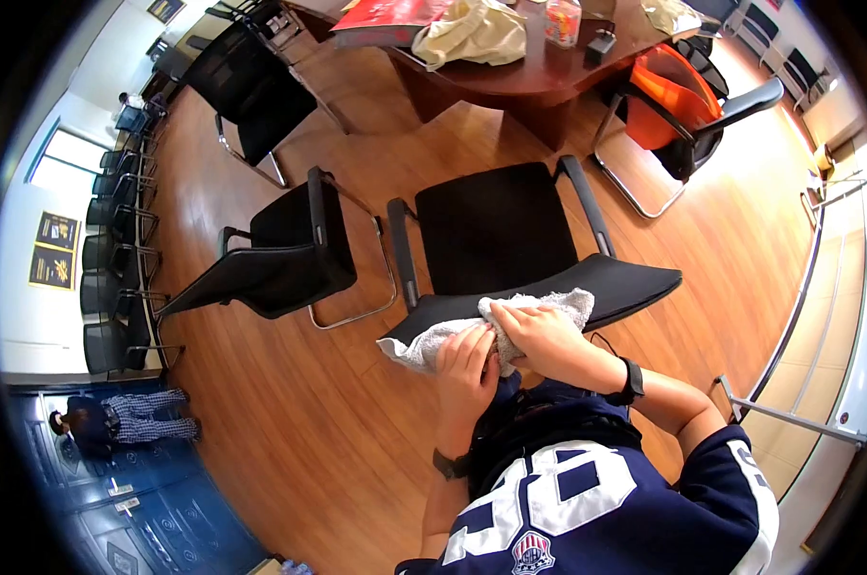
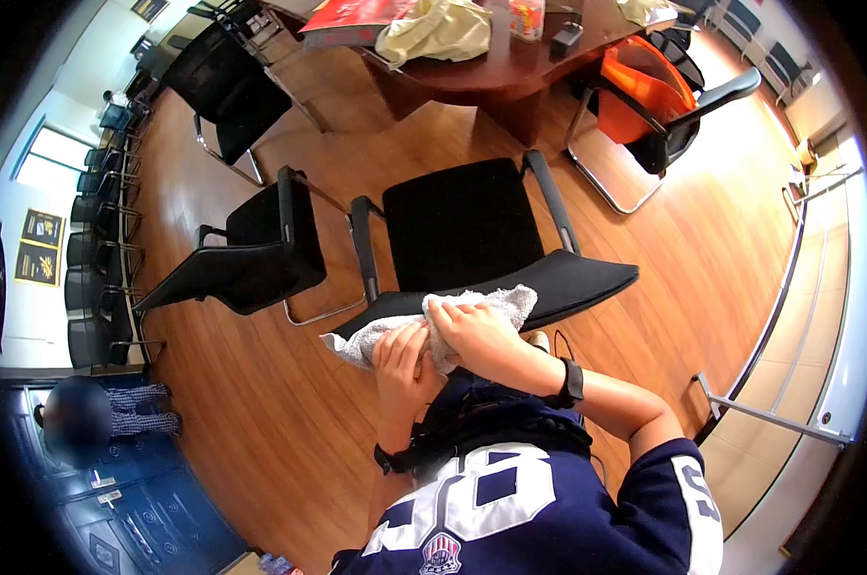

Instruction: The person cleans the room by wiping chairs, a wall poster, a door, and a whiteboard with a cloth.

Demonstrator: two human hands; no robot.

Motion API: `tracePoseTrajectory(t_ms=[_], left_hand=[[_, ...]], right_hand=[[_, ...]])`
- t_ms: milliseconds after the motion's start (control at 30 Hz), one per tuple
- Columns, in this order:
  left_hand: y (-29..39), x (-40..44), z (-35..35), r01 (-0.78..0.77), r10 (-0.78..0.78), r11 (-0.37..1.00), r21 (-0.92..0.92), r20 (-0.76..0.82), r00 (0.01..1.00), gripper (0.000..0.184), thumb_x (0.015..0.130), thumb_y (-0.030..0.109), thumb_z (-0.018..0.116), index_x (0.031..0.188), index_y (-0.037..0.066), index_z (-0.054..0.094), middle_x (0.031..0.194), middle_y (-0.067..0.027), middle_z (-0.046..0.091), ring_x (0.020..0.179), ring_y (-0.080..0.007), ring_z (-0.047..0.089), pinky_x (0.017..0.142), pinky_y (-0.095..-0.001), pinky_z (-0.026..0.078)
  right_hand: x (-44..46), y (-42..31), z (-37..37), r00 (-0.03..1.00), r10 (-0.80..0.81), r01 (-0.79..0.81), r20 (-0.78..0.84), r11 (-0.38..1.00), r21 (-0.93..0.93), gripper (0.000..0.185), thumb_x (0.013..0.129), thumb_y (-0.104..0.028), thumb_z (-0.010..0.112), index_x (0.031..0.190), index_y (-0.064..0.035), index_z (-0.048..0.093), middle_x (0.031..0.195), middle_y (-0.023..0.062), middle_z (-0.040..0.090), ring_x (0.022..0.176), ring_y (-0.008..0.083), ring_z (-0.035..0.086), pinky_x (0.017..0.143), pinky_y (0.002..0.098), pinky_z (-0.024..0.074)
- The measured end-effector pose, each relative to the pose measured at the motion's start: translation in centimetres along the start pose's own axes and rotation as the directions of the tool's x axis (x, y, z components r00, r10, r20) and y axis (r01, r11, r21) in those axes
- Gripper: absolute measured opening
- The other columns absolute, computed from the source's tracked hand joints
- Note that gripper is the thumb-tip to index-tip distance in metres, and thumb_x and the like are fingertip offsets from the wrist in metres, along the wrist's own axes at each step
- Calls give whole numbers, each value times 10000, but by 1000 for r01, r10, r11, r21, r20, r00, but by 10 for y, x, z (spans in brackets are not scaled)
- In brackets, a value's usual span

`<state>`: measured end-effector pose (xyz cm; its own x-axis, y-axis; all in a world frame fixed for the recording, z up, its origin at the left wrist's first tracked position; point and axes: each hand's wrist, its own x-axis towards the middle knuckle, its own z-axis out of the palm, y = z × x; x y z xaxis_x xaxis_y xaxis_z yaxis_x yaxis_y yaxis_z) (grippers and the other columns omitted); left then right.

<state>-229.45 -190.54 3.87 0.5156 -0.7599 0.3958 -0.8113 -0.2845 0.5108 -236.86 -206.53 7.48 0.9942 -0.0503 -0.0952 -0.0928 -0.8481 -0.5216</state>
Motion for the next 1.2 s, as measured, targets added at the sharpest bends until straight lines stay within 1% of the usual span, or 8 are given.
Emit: tracePoseTrajectory(t_ms=[133,200,500,767,867,1000,1100,1200], left_hand=[[-36,-9,-21,22,-24,999,-24,-55,998,307,803,94,587,1105,40,573,1123,-104,584,1083,-275,539,983,-447,359],[-52,-11,-28,32,-35,999,-33,-83,996,301,805,97,577,1101,38,563,1110,-109,579,1078,-280,532,989,-451,353],[-102,-21,-34,-8,-14,993,-115,-188,982,315,838,136,505,1139,44,521,1130,-138,532,1094,-323,474,1002,-473,320],[-131,-35,-40,193,-256,936,-295,-190,948,274,908,156,464,1162,57,493,1120,-163,523,1032,-353,487,887,-422,409],[-152,-59,-45,374,-395,879,-296,-13,919,238,921,108,429,1138,31,487,1078,-174,538,1010,-352,489,833,-388,422],[-174,-83,-60,438,-501,803,-403,-60,863,189,938,183,463,1048,39,515,959,-177,593,918,-365,563,725,-428,455],[-198,-93,-89,610,-671,670,-423,7,741,203,950,205,458,1039,34,521,908,-185,611,858,-383,587,704,-430,460],[-232,-91,-136,578,-657,700,-419,-62,751,226,956,226,455,1039,27,524,891,-187,616,825,-384,593,700,-415,466]], right_hand=[[31,-28,29,971,-130,94,-200,979,-179,651,697,-116,670,1248,101,399,981,161,607,866,264,640,727,328,514],[47,-39,42,967,-150,105,-207,971,-215,595,744,-94,609,1261,98,384,915,148,619,782,252,649,658,310,516],[80,-76,53,990,-64,39,-124,980,-194,702,666,-160,725,1245,56,392,835,160,641,788,288,649,677,359,509],[109,-95,70,995,-62,38,-72,958,-286,639,697,-174,719,1222,-26,387,827,135,632,798,291,643,691,386,490],[125,-105,78,992,-115,96,-58,962,-256,579,682,-107,691,1194,-57,425,835,115,628,806,292,638,715,390,484],[156,-122,100,992,-95,83,-80,986,-142,541,647,18,613,1164,-93,498,879,145,654,852,313,634,732,395,488],[186,-158,118,1000,3,2,-29,986,165,577,641,58,580,1192,-97,505,946,179,650,889,360,614,769,424,479],[225,-187,129,986,-56,96,-157,960,263,585,643,71,575,1200,-92,508,956,194,642,920,382,598,781,435,471]])
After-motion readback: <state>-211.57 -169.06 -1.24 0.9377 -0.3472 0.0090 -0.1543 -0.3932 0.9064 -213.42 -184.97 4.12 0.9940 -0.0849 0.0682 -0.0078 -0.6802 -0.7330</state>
